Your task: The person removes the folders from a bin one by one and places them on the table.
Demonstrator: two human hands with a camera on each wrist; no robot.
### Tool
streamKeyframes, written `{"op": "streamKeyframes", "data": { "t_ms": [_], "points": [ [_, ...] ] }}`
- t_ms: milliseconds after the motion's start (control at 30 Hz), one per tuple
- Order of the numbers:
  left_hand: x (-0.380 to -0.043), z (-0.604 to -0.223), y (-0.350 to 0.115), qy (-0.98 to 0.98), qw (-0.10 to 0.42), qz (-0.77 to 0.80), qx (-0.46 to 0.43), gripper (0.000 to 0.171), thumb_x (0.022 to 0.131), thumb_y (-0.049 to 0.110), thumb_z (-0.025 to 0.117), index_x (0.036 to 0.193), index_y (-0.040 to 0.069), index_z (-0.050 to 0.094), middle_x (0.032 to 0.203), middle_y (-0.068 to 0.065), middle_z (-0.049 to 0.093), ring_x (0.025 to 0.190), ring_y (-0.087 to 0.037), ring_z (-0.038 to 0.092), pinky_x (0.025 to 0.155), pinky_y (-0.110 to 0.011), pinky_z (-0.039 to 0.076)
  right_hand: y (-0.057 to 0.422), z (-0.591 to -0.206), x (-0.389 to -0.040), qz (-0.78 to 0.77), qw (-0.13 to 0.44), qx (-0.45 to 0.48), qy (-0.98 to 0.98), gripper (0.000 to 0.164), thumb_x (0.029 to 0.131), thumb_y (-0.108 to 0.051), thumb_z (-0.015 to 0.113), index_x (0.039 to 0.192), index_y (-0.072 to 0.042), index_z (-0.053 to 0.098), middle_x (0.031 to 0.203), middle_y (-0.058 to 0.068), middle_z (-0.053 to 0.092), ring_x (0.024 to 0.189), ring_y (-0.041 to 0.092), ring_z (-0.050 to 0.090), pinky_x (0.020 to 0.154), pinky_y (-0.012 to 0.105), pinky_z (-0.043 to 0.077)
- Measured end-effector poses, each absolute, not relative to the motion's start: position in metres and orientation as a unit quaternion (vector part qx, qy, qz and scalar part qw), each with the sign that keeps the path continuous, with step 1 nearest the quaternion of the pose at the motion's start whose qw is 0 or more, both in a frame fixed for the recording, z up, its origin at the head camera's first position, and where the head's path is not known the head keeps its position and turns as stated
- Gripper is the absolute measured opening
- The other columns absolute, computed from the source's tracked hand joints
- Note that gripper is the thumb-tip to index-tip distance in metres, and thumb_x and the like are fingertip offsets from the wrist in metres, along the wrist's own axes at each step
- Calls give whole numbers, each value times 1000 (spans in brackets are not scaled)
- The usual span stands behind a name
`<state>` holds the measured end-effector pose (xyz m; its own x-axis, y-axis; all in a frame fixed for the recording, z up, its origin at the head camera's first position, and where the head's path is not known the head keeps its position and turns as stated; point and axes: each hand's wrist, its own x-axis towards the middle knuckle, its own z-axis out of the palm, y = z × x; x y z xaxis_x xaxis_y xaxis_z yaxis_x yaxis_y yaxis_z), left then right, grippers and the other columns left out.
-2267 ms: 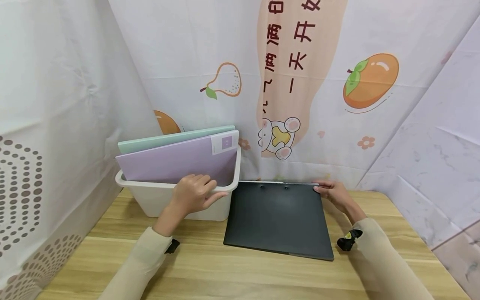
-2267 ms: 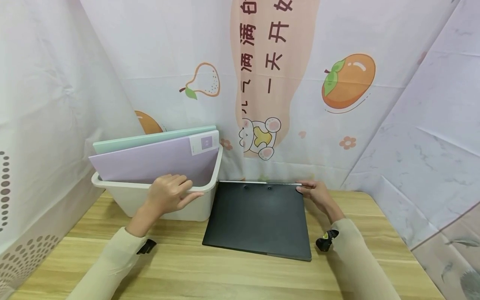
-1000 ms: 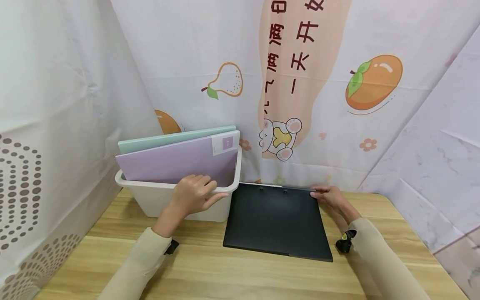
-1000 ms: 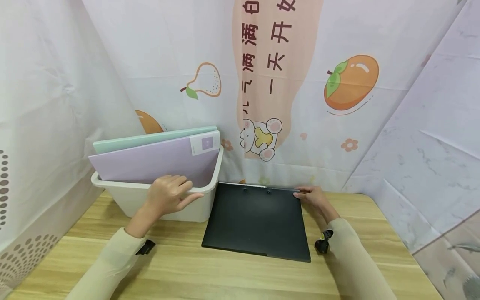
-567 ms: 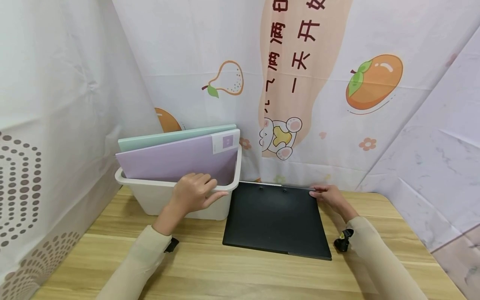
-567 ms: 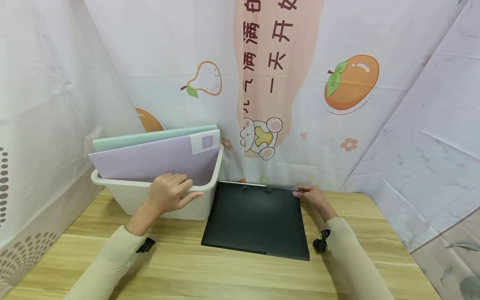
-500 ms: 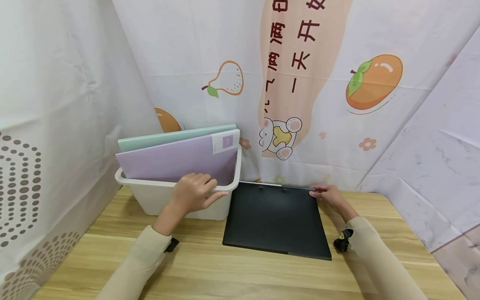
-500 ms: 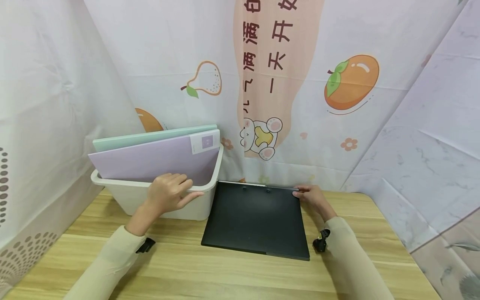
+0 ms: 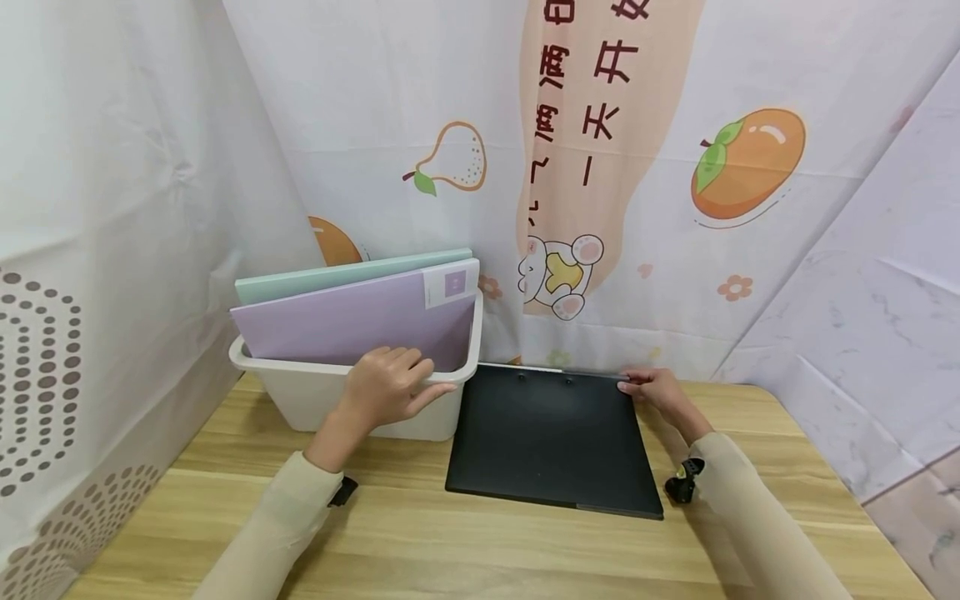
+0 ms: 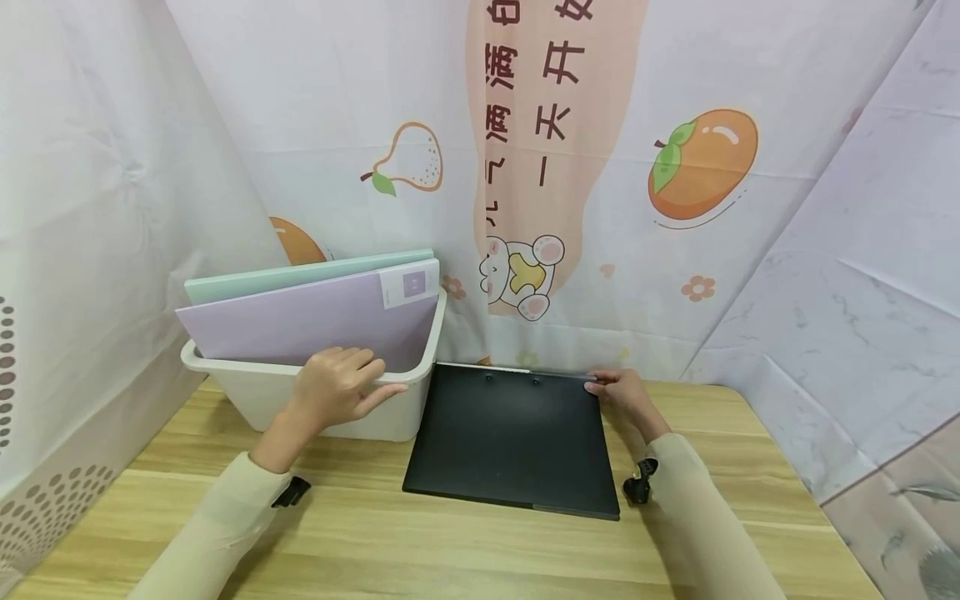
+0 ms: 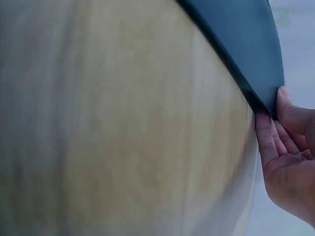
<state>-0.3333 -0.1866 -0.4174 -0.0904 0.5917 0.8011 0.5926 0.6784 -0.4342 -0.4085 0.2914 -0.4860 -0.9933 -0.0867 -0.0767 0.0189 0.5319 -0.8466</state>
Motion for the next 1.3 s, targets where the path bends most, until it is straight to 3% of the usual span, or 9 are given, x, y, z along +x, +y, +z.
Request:
{"op": "streamKeyframes", "data": {
  "t_ms": [200,367,467,667,767,900,1067,1300],
  "points": [
    [-332,-418,-185,-737,542,-3,-404,60,104,56,46,62,14,40,53,2,32,41,-10,25,44,-23,18,293,-486,-407,-490,57,-11,870,45,101,-17,65,138,8,57,134,28,61,94,4,67,86,29,58],
    [-331,-417,-184,-737,541,-3,-404,61,106,56,43,62,14,40,53,2,33,41,-10,26,43,-23,18,296,-484,-406,-483,68,-8,873,51,102,-19,64,142,9,51,145,33,50,112,25,70,93,36,57],
    [-331,-416,-184,-738,542,-1,-402,61,106,56,41,62,14,40,53,2,34,41,-10,27,43,-24,19,295,-482,-407,-470,66,-9,880,51,102,-20,64,142,9,52,147,34,49,116,31,68,92,37,57],
    [-331,-417,-184,-735,549,-4,-397,61,106,57,41,62,14,39,53,2,33,41,-10,26,43,-23,18,294,-481,-414,-445,43,-31,894,47,100,-22,67,135,8,60,138,31,58,92,6,64,79,27,55],
    [-332,-417,-184,-734,551,-5,-397,61,105,57,42,61,14,38,53,3,32,41,-10,24,44,-23,17,293,-480,-416,-444,31,-41,895,43,99,-20,68,130,9,64,131,31,62,86,5,63,77,26,55],
    [-333,-417,-184,-733,552,-5,-398,61,105,56,43,61,14,37,53,3,30,41,-9,22,44,-22,15,293,-479,-415,-439,23,-51,897,41,99,-19,68,128,9,65,129,32,62,89,12,66,78,30,56],
    [-333,-417,-184,-734,551,-1,-397,61,105,57,43,61,14,38,53,3,31,41,-9,24,44,-23,16,293,-479,-415,-444,33,-54,894,45,100,-20,68,133,9,61,140,33,56,105,25,72,87,37,59],
    [-331,-418,-186,-735,550,1,-396,61,105,56,43,62,14,39,53,2,32,41,-10,25,43,-23,17,297,-481,-416,-449,49,-70,889,46,100,-22,67,134,8,61,140,33,56,110,31,71,88,39,59]
  ]
}}
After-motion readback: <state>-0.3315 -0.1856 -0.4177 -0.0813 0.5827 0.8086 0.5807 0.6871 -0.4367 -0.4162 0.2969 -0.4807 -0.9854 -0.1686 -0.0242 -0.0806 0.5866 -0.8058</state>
